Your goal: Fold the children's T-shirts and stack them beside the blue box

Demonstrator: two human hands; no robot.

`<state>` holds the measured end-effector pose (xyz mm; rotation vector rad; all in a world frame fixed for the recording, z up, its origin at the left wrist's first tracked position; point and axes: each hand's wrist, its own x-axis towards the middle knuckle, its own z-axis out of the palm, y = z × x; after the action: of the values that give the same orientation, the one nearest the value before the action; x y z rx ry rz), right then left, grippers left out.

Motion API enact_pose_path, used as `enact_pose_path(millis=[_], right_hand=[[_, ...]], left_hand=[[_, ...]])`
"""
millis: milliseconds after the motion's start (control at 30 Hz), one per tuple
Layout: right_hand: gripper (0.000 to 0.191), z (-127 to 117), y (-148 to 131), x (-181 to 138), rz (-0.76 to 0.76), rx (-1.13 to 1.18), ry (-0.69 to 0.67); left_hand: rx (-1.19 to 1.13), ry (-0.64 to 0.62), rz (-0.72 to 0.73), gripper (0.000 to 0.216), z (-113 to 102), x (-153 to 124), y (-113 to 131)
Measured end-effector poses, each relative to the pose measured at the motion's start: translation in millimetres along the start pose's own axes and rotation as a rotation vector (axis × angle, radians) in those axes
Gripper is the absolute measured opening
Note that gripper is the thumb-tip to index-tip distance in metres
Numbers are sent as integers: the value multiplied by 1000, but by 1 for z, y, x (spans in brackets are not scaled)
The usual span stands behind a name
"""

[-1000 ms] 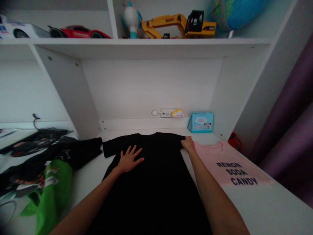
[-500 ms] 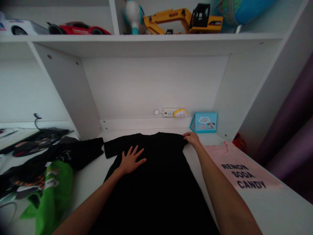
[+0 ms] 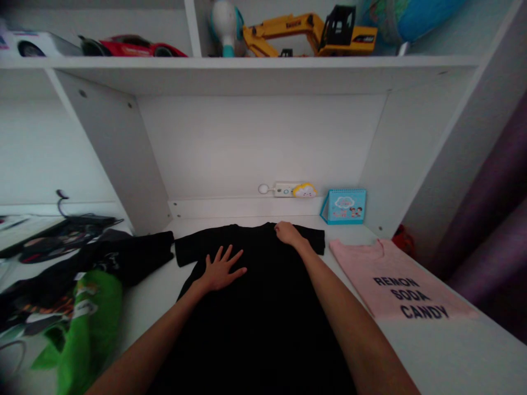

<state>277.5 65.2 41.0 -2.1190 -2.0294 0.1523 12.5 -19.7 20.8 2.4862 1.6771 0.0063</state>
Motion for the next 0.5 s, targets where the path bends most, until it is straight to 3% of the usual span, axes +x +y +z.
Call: enact_pose_path(millis=[167, 333, 400, 500], right_hand=[[33, 36, -44, 16, -9, 28, -68], [72, 55, -45, 23, 45, 41, -108], [81, 57, -41, 25, 43, 43, -123], [84, 56, -39, 24, 40, 38, -120]], left_hand=[[-31, -34, 16, 74, -11, -8, 2], [-53, -206, 18, 83, -32, -16, 5], [-27, -178, 1, 82, -32, -15, 3], [13, -12, -15, 76, -22, -8, -7]])
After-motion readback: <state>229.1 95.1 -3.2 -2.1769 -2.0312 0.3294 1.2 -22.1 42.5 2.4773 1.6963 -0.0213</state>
